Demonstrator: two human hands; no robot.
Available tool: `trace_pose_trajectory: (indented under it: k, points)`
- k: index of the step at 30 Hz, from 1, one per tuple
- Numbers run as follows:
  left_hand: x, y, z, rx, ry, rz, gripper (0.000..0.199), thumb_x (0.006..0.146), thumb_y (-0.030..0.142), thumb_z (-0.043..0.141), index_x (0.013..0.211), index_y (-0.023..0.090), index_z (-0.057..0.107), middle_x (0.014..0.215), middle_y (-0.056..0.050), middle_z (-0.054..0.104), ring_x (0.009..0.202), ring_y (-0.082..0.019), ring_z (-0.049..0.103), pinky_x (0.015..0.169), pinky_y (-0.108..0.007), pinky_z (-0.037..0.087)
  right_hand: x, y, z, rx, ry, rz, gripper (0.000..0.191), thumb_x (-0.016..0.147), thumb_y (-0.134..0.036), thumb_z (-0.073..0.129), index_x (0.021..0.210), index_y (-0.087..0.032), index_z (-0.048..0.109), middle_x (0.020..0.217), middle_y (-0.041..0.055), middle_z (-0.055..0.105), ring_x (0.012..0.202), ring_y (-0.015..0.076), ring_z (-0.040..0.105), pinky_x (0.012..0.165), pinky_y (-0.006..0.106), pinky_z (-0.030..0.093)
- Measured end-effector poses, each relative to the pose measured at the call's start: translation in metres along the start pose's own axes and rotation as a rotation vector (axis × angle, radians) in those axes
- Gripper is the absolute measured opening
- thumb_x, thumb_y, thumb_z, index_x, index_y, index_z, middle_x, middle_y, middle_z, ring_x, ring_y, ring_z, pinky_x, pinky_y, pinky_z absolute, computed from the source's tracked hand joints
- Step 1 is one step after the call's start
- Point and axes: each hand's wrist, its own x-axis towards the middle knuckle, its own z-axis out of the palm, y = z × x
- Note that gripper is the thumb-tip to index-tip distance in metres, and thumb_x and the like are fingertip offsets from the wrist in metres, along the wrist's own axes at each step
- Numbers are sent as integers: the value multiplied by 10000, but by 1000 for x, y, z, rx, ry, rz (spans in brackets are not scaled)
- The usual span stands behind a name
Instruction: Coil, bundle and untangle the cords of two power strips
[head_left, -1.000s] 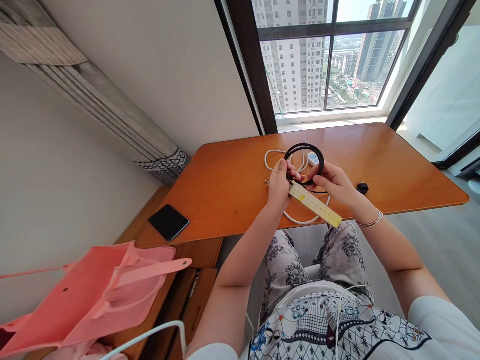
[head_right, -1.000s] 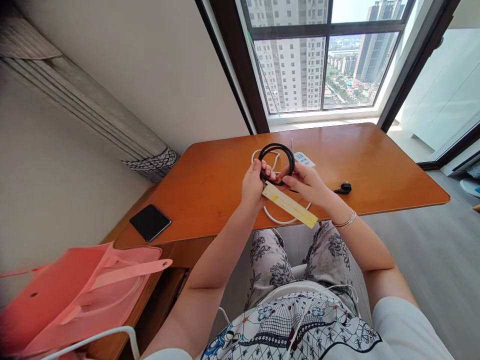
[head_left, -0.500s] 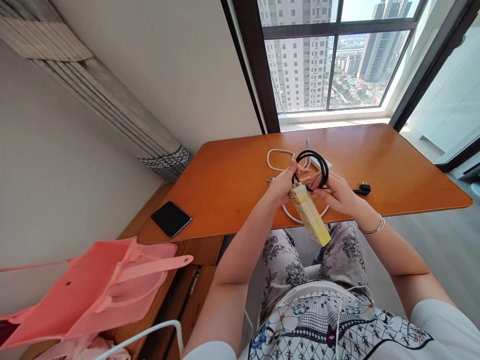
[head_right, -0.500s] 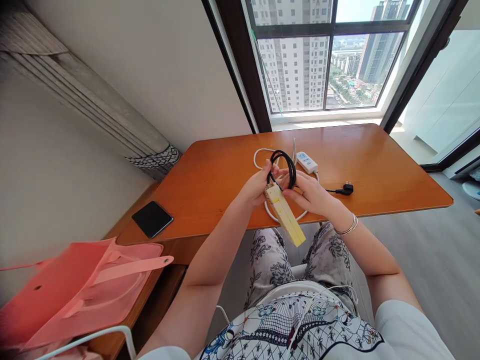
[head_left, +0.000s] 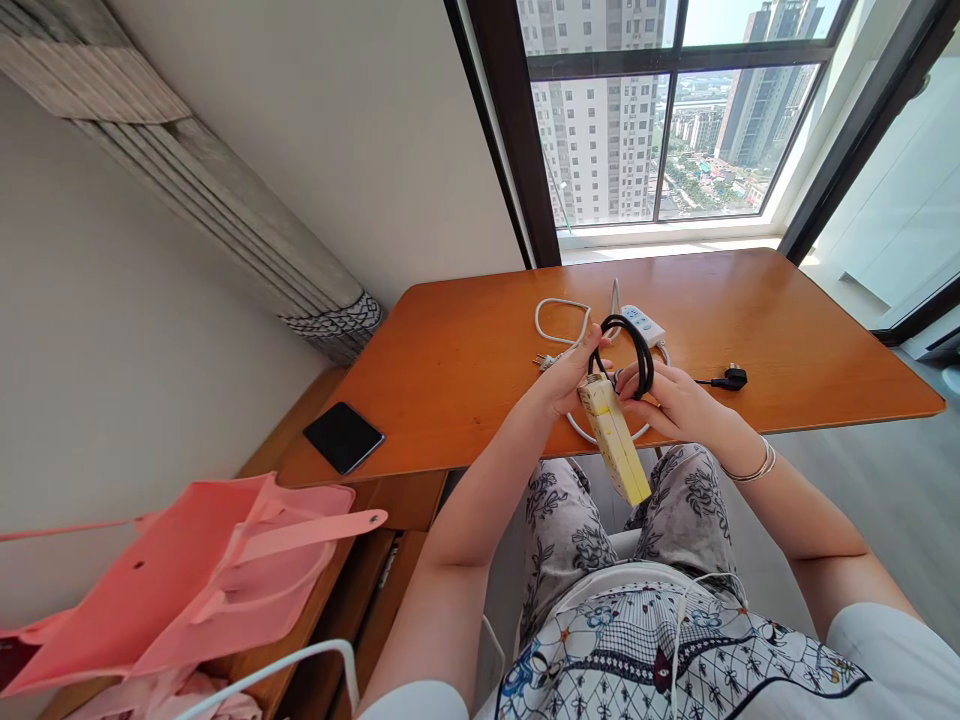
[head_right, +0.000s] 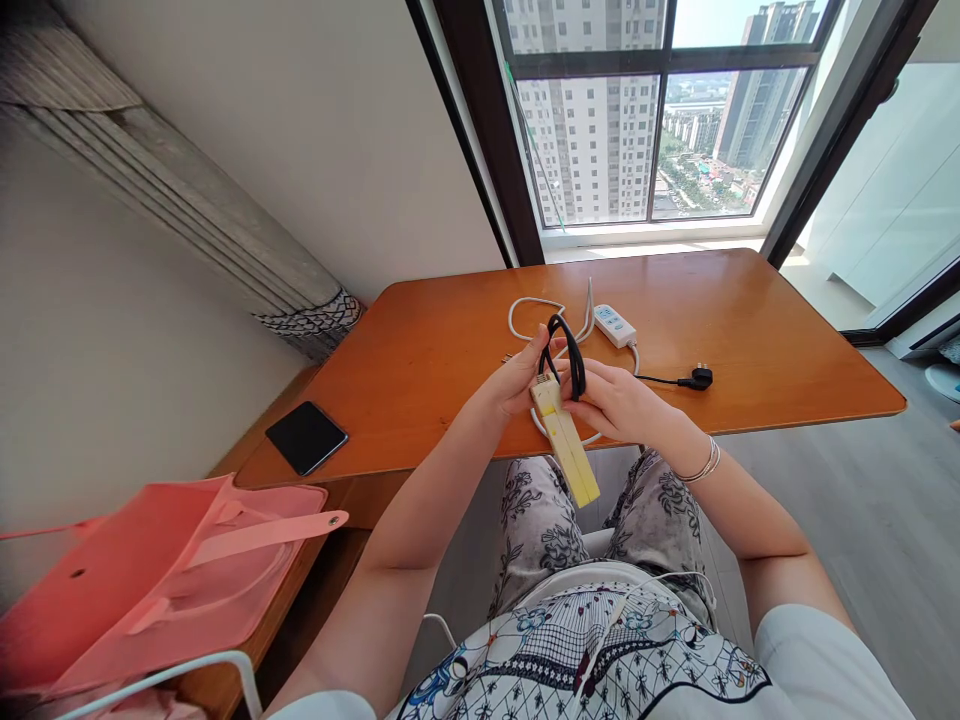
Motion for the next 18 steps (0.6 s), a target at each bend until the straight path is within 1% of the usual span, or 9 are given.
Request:
trace_pose_trajectory:
  k: [2, 4, 6, 8, 11, 14, 16, 18]
  points:
    - [-2, 1, 3, -10, -16, -20, 637, 665, 638, 847, 983, 171, 552, 676, 26, 627, 502, -128, 641, 502, -237, 525, -3, 0, 3, -2, 11, -26, 180, 1024, -366, 499, 961, -249, 620, 949, 98, 680, 1007, 254, 669, 940, 442, 575]
    - [-4, 2, 6, -29, 7, 17, 614, 660, 583, 879, 976, 181, 541, 710, 25, 645, 522, -109, 643, 531, -219, 530, -8, 1, 6, 5, 45, -46, 168, 1019, -352, 516, 938, -248, 621, 941, 94, 693, 957, 239, 680, 895, 424, 592]
    - [-6, 0, 9, -21, 36, 59, 573, 663, 537, 897, 937, 176, 547, 709, 22, 652, 513, -88, 621, 510, -188, 497, -16, 3, 12, 42, 114, -25, 149, 1008, -339, 542, 922, -247, 622, 927, 88, 708, 906, 226, 690, 831, 401, 605]
    - [-8, -2, 11, 18, 49, 73, 522, 677, 502, 900, 890, 164, 564, 700, 12, 663, 493, -69, 585, 466, -163, 445, -24, 4, 19, 107, 215, 39, 135, 994, -337, 572, 912, -245, 628, 913, 83, 718, 880, 218, 698, 808, 393, 608]
    - [-9, -6, 13, 34, 34, 104, 445, 701, 433, 900, 851, 148, 593, 758, -13, 714, 485, -42, 546, 453, -145, 418, -37, 5, 31, 289, 366, 217, 186, 970, -405, 615, 892, -238, 639, 909, 79, 723, 879, 216, 701, 800, 390, 615]
    - [-10, -9, 15, 24, 27, 146, 371, 718, 361, 890, 865, 139, 632, 823, -28, 751, 466, -22, 513, 446, -140, 399, -47, 5, 42, 591, 458, 501, 326, 898, -560, 677, 882, -236, 640, 946, 73, 728, 891, 219, 714, 778, 382, 635]
    - [-10, -10, 16, 42, 24, 180, 327, 734, 337, 872, 886, 139, 660, 825, -27, 758, 449, -18, 497, 440, -145, 385, -53, 6, 45, 770, 487, 688, 409, 815, -624, 742, 884, -232, 645, 977, 65, 740, 883, 217, 730, 785, 374, 638]
    - [-11, -11, 16, 83, 7, 215, 296, 753, 327, 852, 909, 141, 684, 818, -25, 760, 442, -23, 497, 444, -157, 385, -57, 9, 46, 875, 476, 819, 456, 738, -631, 806, 883, -225, 659, 984, 60, 751, 877, 216, 744, 793, 357, 631]
